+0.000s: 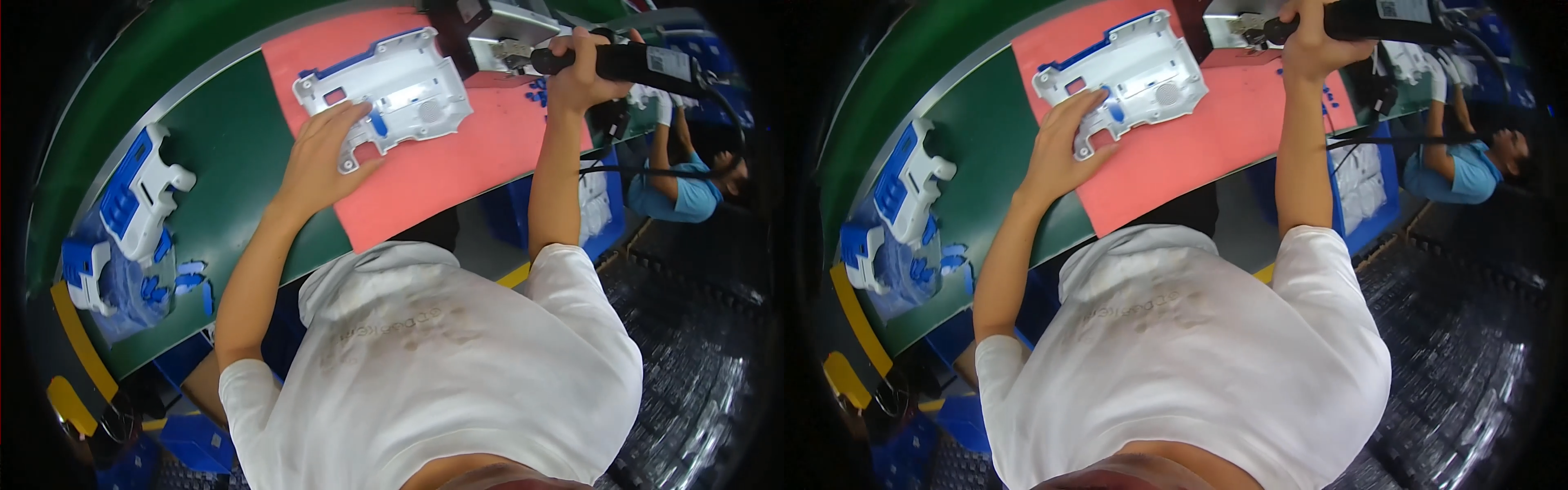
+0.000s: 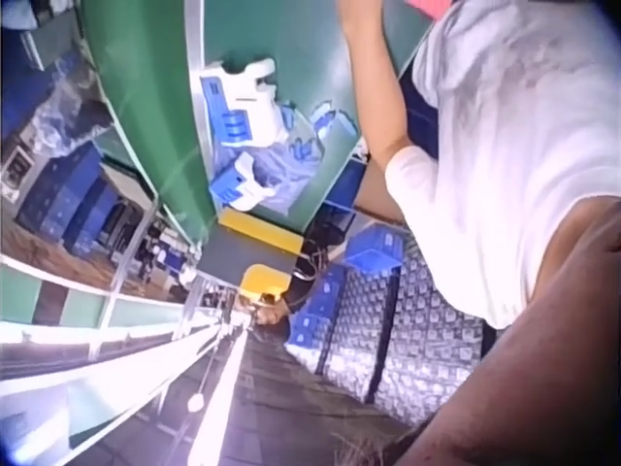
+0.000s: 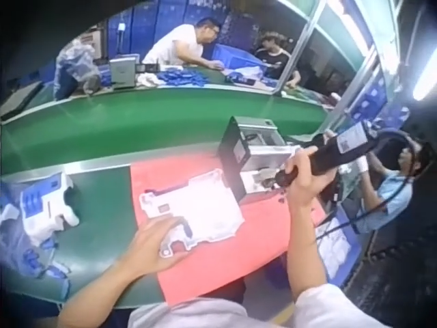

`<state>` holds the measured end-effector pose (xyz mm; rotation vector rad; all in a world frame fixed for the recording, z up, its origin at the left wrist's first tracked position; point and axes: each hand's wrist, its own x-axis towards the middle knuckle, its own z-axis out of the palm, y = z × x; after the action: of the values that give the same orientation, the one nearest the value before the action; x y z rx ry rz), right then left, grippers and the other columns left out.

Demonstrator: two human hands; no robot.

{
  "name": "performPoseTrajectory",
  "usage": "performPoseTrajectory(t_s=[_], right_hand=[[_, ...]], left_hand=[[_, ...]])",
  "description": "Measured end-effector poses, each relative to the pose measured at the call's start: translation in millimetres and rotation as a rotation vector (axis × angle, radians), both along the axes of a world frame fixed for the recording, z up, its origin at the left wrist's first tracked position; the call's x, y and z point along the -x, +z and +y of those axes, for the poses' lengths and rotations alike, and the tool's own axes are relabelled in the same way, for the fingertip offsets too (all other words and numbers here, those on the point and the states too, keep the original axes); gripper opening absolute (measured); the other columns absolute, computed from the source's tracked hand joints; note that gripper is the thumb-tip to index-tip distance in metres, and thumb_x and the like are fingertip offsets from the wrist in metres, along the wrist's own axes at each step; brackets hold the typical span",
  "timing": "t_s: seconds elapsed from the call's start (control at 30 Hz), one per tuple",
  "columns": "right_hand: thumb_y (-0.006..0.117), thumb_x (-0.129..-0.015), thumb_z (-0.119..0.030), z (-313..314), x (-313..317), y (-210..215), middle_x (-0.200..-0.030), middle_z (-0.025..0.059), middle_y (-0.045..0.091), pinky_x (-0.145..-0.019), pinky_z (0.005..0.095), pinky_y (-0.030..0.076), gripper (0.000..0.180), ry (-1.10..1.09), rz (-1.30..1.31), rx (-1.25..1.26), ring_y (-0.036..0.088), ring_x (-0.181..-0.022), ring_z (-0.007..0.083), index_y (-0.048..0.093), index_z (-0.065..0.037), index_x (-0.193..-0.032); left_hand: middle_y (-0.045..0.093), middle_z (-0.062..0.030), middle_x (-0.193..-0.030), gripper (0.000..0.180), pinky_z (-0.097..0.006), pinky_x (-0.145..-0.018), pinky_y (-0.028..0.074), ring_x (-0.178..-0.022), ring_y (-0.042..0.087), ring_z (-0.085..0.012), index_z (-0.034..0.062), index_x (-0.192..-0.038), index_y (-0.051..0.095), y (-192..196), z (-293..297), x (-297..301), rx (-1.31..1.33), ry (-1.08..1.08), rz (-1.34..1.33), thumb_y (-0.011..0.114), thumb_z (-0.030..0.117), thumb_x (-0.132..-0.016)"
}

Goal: Assembling plastic housing components using an electric screwdriver on an industrial assembly line.

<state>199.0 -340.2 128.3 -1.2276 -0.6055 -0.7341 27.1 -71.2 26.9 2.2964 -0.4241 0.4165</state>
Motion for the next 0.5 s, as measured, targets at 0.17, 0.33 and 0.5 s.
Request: performPoseTrajectory(t_s=[0.17, 0.33, 0.5], right_hand=[[0.059, -0.075, 0.012, -10.7, -14.4, -5.9, -0.058, 0.0084, 0.057, -0.052, 0.0349, 0.050, 0.062, -0.080, -0.013, 0.063, 0.055, -0.046, 0.0188, 0.033, 0.000, -0.131], [0.061, -0.076, 0.011, -4.2, -11.4, -8.8, -0.058, 0.0074, 0.057, -0.054, 0.0312, 0.050, 0.057, -0.027, -0.006, 0.087, 0.056, -0.047, 0.0179, 0.036, 0.004, -0.127], [0.062, -0.077, 0.009, -6.9, -15.2, -14.1, -0.058, 0.0069, 0.058, -0.054, 0.0306, 0.050, 0.055, -0.029, -0.041, 0.137, 0.057, -0.047, 0.0162, 0.036, 0.005, -0.125]], left_hand=[[0.058, -0.0128, -0.130, 0.065, -0.041, -0.101, 0.041, -0.122, 0.052, -0.0323, 0.0069, -0.129, 0.056, 3.7, -0.6, 1.2, -0.003, -0.007, 0.039, 0.079, 0.020, -0.070], [0.058, -0.0123, -0.130, 0.067, -0.041, -0.100, 0.042, -0.120, 0.053, -0.0324, 0.0053, -0.130, 0.053, 4.0, -1.3, 0.2, -0.008, -0.002, 0.018, 0.079, 0.017, -0.069], [0.059, -0.0126, -0.129, 0.068, -0.041, -0.100, 0.043, -0.120, 0.054, -0.0326, 0.0047, -0.130, 0.053, 4.6, -2.2, -1.9, -0.017, -0.006, 0.015, 0.080, 0.016, -0.069]])
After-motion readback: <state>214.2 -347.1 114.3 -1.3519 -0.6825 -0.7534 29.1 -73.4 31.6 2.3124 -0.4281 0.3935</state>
